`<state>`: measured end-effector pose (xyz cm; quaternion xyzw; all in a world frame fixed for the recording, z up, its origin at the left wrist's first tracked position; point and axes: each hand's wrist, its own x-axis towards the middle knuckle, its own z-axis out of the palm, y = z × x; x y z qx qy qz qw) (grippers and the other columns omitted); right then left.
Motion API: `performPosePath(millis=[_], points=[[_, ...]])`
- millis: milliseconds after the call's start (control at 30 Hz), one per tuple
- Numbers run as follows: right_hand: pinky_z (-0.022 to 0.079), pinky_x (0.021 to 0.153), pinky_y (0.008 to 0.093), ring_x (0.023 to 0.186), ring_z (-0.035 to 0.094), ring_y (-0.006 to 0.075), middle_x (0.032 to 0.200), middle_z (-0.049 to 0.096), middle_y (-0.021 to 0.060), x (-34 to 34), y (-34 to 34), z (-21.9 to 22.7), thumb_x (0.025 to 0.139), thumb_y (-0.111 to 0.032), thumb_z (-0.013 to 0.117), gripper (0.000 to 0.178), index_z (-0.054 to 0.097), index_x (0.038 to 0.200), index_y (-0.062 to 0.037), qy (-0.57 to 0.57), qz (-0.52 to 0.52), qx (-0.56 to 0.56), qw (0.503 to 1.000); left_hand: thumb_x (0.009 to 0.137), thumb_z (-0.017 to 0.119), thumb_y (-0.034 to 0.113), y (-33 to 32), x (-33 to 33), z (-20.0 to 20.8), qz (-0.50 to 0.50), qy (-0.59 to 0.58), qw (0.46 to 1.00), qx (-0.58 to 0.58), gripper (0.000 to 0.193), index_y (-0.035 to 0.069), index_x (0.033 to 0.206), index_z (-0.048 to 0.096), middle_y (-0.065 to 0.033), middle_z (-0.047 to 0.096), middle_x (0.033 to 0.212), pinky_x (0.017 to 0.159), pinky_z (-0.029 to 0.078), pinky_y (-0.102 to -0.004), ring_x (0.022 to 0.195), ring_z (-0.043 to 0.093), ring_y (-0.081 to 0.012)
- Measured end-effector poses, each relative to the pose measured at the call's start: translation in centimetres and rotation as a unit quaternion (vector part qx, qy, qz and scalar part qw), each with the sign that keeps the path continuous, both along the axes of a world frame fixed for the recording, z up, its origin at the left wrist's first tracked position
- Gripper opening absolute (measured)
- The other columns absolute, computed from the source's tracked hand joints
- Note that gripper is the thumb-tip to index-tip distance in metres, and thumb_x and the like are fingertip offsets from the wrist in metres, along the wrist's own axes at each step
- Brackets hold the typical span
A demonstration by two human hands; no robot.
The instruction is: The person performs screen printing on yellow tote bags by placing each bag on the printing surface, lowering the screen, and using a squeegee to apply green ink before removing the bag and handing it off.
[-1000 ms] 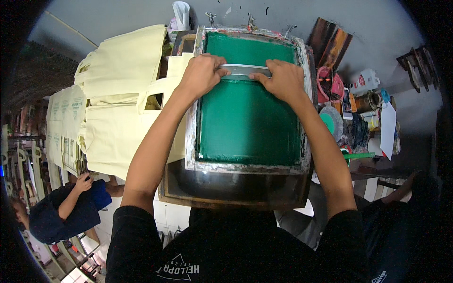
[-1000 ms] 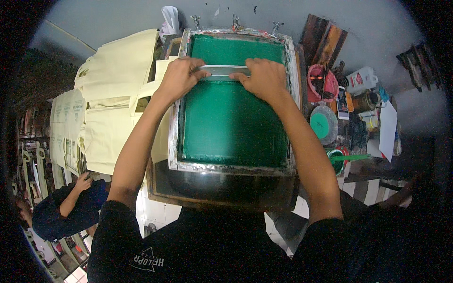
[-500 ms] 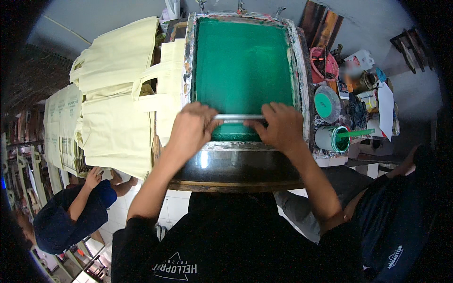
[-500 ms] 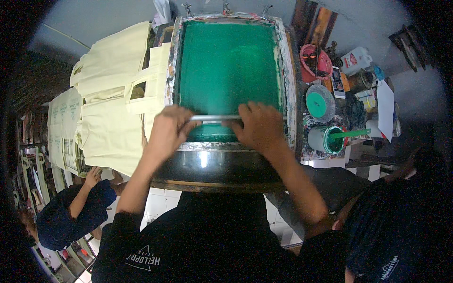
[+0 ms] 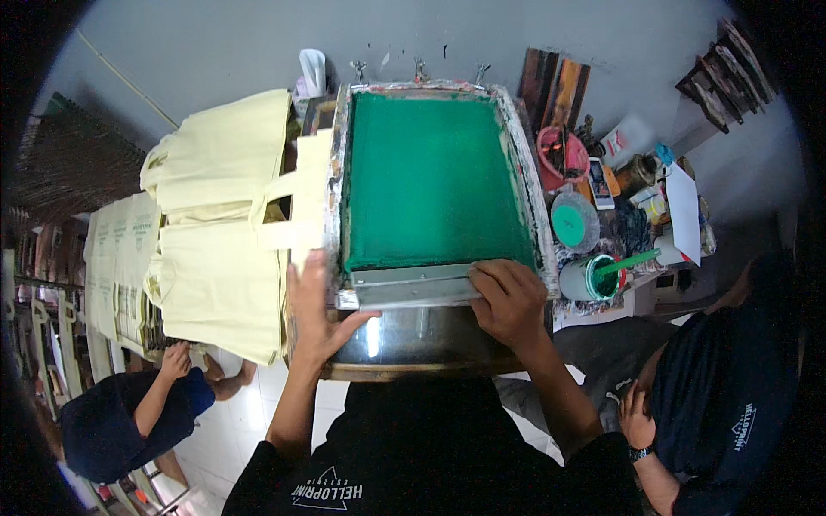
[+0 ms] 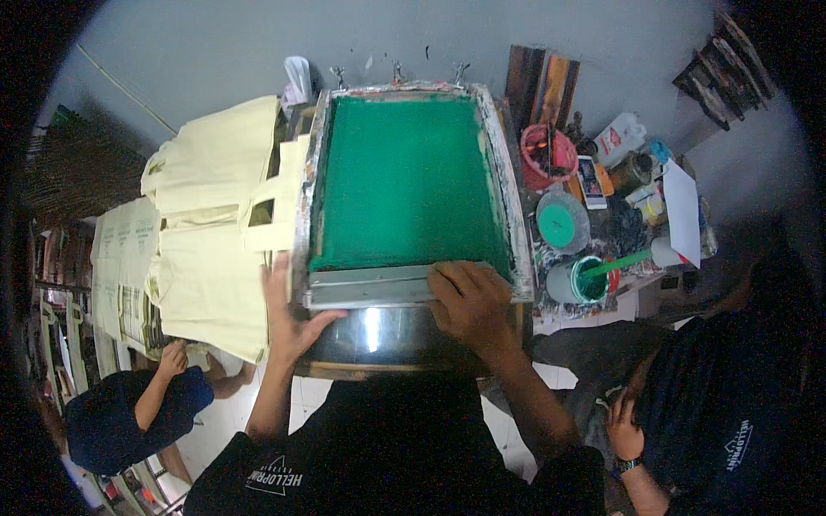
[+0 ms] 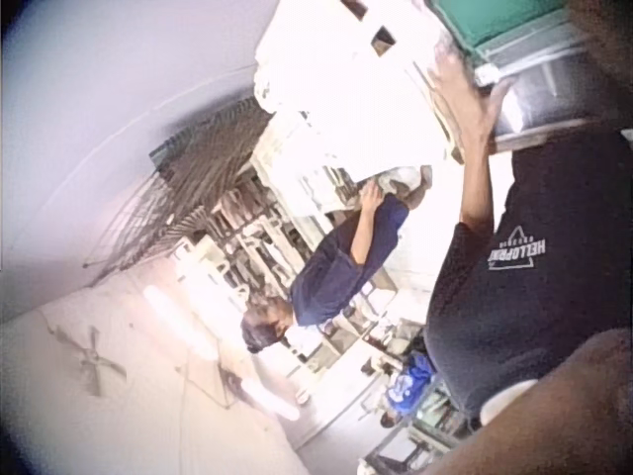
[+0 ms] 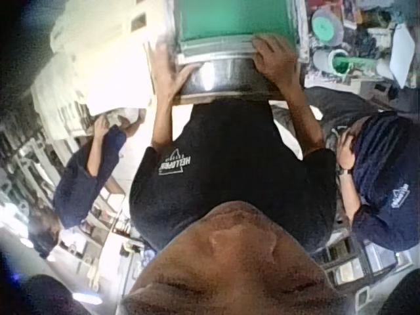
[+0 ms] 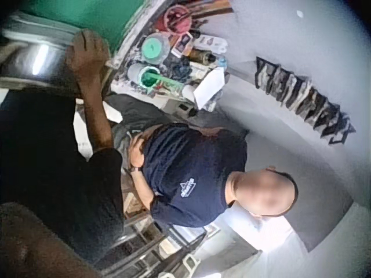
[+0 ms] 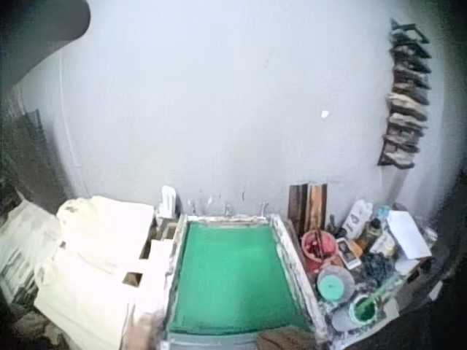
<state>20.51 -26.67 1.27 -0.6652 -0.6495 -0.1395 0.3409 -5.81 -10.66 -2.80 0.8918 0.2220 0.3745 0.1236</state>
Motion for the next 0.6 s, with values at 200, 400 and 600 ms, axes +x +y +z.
performPosePath(millis=[200,400,600], points=[[0.05,0.076,0.0425,0.088,0.065,0.0263,0.099,0.066,0.0081,3.9,5.2,11.5,0.07,-0.016,0.073,0.028,0.068,0.097,-0.0092,-0.165,-0.029,0.107,0.98,0.075,0.086,0.051,3.6,3.2,7.5,0.066,-0.2,0.975,-0.063,0.122,0.007,0.16,0.011,-0.0268,0.028,0.161,0.123,0.019,-0.0509,0.151,0.027,-0.0388],[0.052,0.067,0.0401,0.066,0.063,0.0273,0.078,0.068,0.0145,9.2,11.3,19.8,0.089,-0.023,0.069,0.02,0.073,0.086,-0.0035,-0.133,-0.082,0.074,0.985,0.096,0.067,0.037,9.0,4.0,7.0,0.076,-0.088,0.959,-0.26,0.077,-0.005,0.152,0.035,-0.0248,0.047,0.15,0.117,0.032,-0.0444,0.14,0.044,-0.0363],[0.051,0.07,0.0454,0.071,0.066,0.0365,0.077,0.069,0.022,12.0,16.5,24.5,0.088,-0.032,0.07,0.034,0.073,0.087,0.0014,-0.13,-0.078,0.15,0.977,0.087,0.075,0.042,10.3,3.6,0.5,0.16,0.24,0.946,-0.15,0.07,-0.002,0.137,0.053,-0.0235,0.054,0.138,0.115,0.025,-0.0546,0.134,0.044,-0.0418]])
